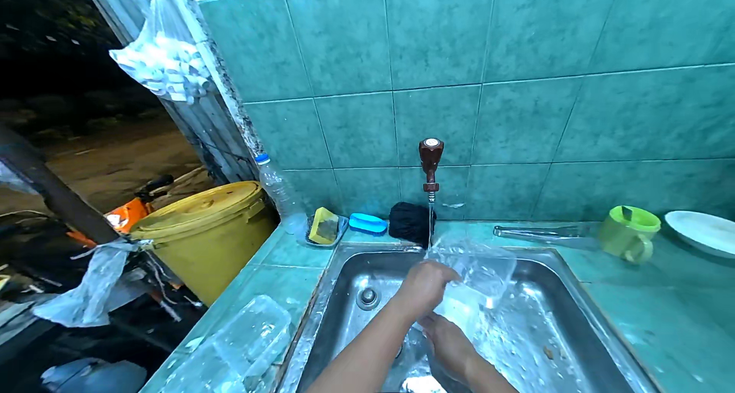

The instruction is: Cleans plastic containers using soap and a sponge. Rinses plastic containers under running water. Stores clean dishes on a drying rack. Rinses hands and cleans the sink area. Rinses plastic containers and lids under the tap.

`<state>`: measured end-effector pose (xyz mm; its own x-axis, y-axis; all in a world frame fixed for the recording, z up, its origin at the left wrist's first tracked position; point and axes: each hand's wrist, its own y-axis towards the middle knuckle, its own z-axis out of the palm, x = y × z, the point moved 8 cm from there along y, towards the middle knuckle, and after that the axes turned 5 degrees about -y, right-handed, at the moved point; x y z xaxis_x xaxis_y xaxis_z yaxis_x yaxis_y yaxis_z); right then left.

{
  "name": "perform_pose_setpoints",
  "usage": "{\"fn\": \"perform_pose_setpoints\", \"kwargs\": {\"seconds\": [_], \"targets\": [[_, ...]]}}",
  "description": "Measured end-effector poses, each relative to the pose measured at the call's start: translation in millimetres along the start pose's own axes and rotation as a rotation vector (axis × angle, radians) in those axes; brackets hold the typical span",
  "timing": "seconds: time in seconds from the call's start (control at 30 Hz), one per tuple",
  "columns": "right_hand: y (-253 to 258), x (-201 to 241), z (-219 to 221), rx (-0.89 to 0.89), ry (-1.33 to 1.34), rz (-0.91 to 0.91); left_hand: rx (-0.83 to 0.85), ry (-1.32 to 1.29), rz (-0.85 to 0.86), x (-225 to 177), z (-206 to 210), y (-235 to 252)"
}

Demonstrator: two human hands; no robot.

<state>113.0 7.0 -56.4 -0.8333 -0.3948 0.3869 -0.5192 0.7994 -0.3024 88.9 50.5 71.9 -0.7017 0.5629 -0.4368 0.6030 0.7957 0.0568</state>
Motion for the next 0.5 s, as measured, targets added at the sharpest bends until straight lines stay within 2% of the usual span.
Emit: {"fn": "perform_pose_setpoints", "kwargs": {"seconds": [0.03,0.17,0.27,0.4,0.5], "targets": [[-1,1,0,0.003,0.0,-0.002,0.002,-0.023,-0.008,1,0,-2],[-2,0,-1,-0.024,0.07,-0.001,-0.13,-0.205,-0.226,37,-22,-9],[1,-3,0,-0.034,0.074,-0.009,-0.114,-0.333,-0.213,38,-20,-13],[-1,-1,0,-0.058,0.072,-0.031,-0.115,-0.695,-0.233,40,-11,-16],[0,-1,-1,-0.038,0.058,-0.015,-0.19,-0.75,-0.286,51,-16,-13]]}}
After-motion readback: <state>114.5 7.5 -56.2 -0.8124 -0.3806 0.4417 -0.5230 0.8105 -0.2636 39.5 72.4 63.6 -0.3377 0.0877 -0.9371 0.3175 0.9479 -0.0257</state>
